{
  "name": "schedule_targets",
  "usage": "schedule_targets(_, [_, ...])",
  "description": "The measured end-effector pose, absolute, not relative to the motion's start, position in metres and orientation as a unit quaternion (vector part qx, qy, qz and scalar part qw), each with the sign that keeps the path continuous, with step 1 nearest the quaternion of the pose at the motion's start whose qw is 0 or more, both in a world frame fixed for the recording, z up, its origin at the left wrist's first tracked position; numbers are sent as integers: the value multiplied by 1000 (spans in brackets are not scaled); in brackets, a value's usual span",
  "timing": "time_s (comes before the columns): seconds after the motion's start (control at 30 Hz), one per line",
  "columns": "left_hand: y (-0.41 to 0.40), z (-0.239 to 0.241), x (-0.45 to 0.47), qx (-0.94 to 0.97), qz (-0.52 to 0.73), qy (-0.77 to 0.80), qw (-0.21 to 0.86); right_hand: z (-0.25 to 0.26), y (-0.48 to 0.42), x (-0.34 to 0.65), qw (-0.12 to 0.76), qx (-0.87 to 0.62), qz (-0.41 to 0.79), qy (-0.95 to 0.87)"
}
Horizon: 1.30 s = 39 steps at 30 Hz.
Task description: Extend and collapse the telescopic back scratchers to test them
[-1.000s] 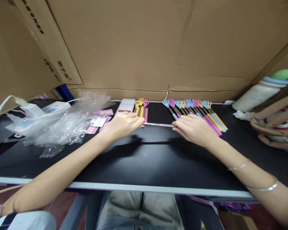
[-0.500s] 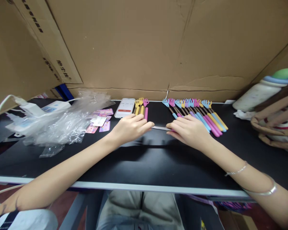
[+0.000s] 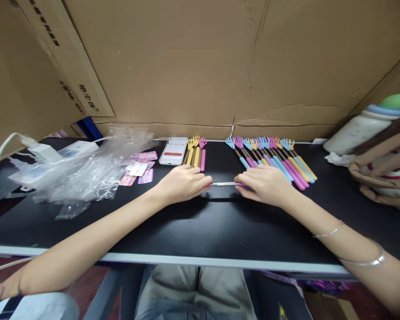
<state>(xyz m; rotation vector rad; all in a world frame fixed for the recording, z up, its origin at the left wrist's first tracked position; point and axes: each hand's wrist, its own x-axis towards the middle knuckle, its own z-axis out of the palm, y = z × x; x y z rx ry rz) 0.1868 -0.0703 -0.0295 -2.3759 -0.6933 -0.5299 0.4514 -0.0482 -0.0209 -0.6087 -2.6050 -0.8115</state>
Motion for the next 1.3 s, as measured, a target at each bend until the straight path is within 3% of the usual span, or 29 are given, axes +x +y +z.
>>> schedule_targets(0.3, [-66, -26, 181, -913, -173, -285, 236, -18, -48, 451, 155, -231, -271, -921])
schedule_targets(0.47, [-55, -14, 161, -892, -173, -302, 289, -3, -42, 467, 162, -267, -324, -893])
schedule_targets(0.63, [-36, -1, 111, -836, -178, -384, 350, 10, -19, 519, 171, -401, -343, -832])
schedule_targets(0.97, [-27, 20, 21, -748, -201, -526, 351, 27, 12, 618, 161, -558, -391, -714])
schedule_targets(1.3, [-39, 25, 9, -727, -227, -526, 378, 21, 20, 642, 171, -634, -386, -648])
